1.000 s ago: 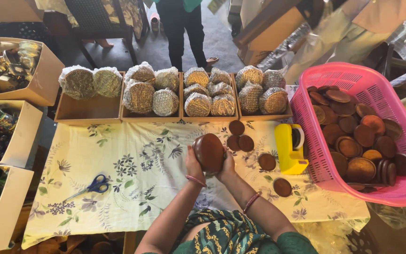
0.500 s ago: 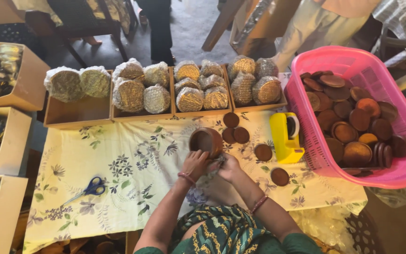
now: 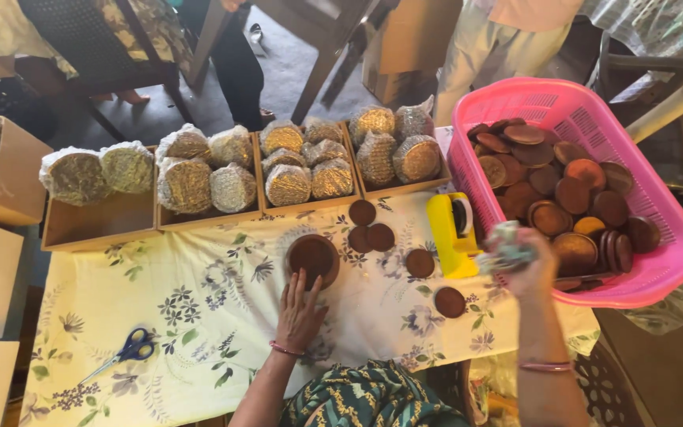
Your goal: The person wipes multiple round copper-colored lids with a cloth, one at a time, then places them on the table. The person retrieves bubble wrap from a basket and begins wrapping a stack of the cleaned lids.
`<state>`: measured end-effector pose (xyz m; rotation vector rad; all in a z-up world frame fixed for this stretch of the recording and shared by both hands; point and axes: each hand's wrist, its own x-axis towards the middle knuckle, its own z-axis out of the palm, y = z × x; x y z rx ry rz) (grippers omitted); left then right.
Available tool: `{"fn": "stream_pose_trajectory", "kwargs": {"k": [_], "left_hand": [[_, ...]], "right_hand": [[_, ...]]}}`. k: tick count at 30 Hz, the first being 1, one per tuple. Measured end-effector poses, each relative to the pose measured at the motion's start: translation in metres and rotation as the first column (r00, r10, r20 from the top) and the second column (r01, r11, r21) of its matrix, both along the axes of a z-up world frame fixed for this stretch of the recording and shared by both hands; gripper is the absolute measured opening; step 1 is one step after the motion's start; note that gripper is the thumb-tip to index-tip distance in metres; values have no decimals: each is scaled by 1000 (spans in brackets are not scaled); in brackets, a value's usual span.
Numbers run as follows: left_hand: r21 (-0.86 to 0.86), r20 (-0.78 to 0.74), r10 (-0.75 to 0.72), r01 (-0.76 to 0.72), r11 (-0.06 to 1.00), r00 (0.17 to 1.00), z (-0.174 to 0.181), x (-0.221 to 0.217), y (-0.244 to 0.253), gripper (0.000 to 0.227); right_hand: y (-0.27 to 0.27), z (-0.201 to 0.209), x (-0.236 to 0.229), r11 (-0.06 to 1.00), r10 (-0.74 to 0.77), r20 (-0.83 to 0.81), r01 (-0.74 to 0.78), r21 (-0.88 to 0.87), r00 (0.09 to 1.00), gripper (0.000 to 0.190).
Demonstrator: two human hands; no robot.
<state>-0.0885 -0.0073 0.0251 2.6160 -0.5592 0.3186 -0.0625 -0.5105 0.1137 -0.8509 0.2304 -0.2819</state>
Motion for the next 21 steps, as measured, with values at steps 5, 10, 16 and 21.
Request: {"fn": "stream_pose_trajectory", "kwargs": {"k": [5, 10, 16, 21], "left_hand": [[2, 23, 12, -12, 1000, 1000, -2, -3, 1, 84], [-27, 66, -3, 5, 1000, 998, -2, -3, -2, 82], [-12, 82, 44, -43, 999, 996, 3, -5, -2, 78], [35, 42, 82, -83, 996, 996, 9, -5, -2, 77]], "right_hand": [[-78, 40, -11, 812, -430, -69, 352, -466, 900, 17], [-118, 75, -17, -58, -575, 290, 315, -947, 765, 15], [-145, 65, 7, -314, -426, 236, 102, -944, 873, 20], [-101, 96, 48, -201, -613, -347, -564, -801, 710, 25]]}}
